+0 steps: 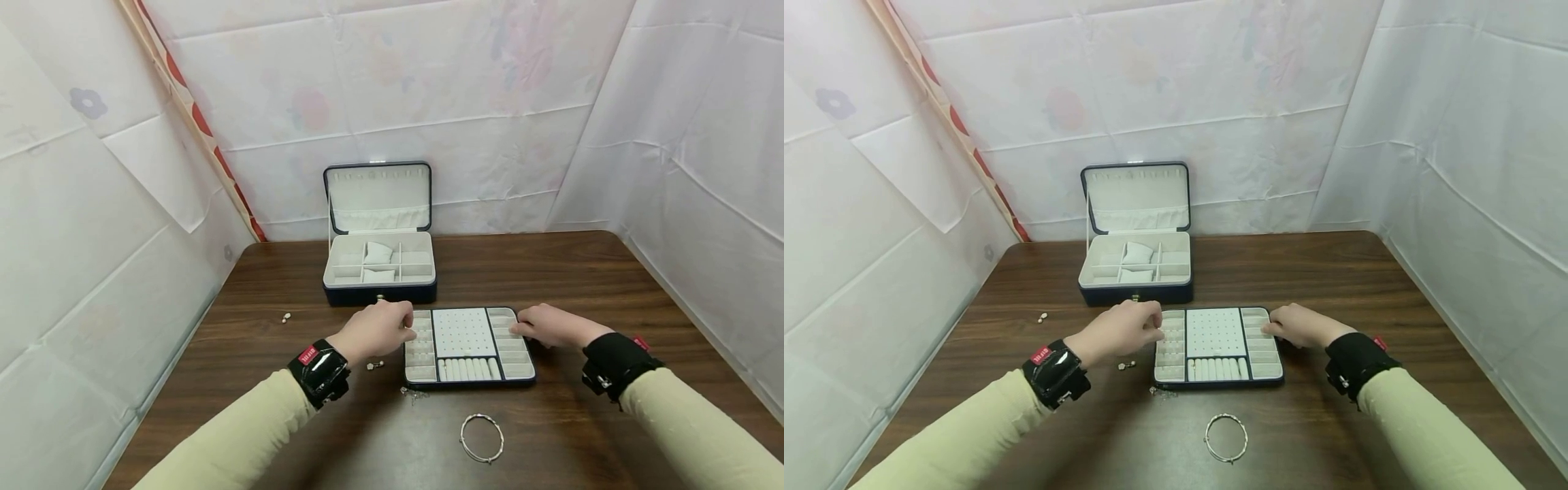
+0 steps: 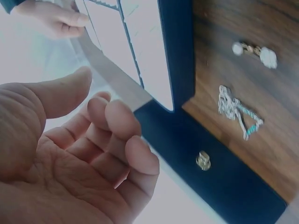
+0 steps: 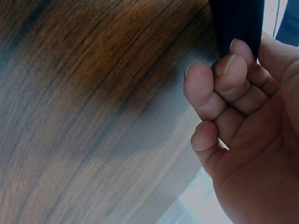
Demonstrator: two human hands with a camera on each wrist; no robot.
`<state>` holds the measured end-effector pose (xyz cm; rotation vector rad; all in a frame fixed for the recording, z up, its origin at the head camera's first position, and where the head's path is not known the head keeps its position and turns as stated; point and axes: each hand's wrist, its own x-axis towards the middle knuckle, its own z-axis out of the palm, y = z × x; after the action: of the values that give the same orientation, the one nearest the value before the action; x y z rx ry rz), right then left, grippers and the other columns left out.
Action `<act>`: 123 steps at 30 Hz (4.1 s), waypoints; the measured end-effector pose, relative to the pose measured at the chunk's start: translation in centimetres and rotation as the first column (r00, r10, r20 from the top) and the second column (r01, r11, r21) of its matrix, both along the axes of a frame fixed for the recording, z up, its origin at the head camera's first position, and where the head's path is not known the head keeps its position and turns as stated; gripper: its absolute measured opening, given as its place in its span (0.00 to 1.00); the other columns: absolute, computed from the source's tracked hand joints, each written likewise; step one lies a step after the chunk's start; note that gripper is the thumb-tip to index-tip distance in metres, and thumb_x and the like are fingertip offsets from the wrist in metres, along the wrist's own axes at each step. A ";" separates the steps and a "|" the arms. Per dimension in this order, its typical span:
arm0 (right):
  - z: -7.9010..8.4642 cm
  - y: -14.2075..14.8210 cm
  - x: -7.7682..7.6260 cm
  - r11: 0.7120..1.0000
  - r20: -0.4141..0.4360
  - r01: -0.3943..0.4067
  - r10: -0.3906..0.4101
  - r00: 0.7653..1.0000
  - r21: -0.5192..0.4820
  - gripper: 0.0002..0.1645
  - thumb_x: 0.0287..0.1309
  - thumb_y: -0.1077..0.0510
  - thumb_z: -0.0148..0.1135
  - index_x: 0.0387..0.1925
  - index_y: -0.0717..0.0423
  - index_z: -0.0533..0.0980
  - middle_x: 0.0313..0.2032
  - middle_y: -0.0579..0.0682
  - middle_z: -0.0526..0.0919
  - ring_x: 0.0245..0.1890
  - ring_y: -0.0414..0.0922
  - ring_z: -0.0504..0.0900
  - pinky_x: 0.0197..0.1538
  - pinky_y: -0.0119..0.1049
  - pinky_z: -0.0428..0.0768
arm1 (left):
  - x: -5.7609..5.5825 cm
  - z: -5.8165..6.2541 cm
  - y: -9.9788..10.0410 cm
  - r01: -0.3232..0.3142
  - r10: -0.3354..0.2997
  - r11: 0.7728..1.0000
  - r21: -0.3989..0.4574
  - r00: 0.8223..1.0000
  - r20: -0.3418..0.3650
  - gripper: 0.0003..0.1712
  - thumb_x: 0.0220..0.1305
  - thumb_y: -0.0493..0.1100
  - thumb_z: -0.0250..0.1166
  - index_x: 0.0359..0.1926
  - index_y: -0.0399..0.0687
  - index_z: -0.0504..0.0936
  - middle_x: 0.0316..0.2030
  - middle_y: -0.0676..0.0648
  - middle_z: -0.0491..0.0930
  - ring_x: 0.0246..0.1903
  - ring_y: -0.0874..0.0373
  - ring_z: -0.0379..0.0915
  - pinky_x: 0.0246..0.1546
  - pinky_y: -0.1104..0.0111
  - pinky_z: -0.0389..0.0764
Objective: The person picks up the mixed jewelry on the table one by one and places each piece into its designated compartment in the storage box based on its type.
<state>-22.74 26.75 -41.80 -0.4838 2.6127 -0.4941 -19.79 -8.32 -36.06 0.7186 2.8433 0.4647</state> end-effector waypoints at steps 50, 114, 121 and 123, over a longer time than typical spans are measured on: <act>-0.1 -0.1 0.2 0.999 0.042 0.038 -0.037 0.998 -0.024 0.17 0.77 0.49 0.54 0.32 0.55 0.74 0.19 0.48 0.73 0.17 0.42 0.72 0.25 0.37 0.75 | 1.0 -4.5 -3.4 0.013 -0.005 0.977 -0.211 0.999 0.042 0.17 0.64 0.33 0.66 0.20 0.50 0.72 0.22 0.52 0.71 0.21 0.58 0.69 0.21 0.64 0.73; 0.0 -0.2 0.6 0.999 0.033 0.015 -0.014 0.999 -0.049 0.17 0.77 0.50 0.53 0.31 0.54 0.73 0.19 0.48 0.72 0.17 0.42 0.72 0.26 0.37 0.75 | 0.3 -4.1 -3.9 0.069 -0.081 0.987 -0.148 0.994 -0.077 0.08 0.56 0.30 0.68 0.33 0.46 0.80 0.26 0.51 0.79 0.25 0.54 0.77 0.25 0.59 0.78; 0.1 -0.1 0.5 0.998 0.039 0.022 -0.020 0.999 -0.053 0.17 0.77 0.50 0.53 0.32 0.55 0.74 0.19 0.49 0.72 0.18 0.42 0.72 0.26 0.37 0.76 | 0.0 -3.7 -3.9 0.094 -0.097 0.995 -0.039 0.992 -0.084 0.08 0.60 0.28 0.64 0.33 0.45 0.81 0.27 0.53 0.80 0.26 0.60 0.75 0.29 0.63 0.79; 0.0 -0.1 0.5 0.998 0.042 0.025 -0.023 0.999 -0.054 0.17 0.77 0.49 0.53 0.32 0.55 0.74 0.20 0.49 0.72 0.18 0.43 0.73 0.26 0.37 0.76 | -0.2 -3.5 -3.9 0.100 -0.101 0.995 -0.025 0.992 -0.079 0.07 0.61 0.28 0.66 0.33 0.44 0.82 0.29 0.53 0.81 0.29 0.59 0.78 0.32 0.63 0.81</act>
<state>-22.25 26.68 -41.80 -0.4557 2.5740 -0.5789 -19.98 -12.22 -39.58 0.8909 2.8636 0.3980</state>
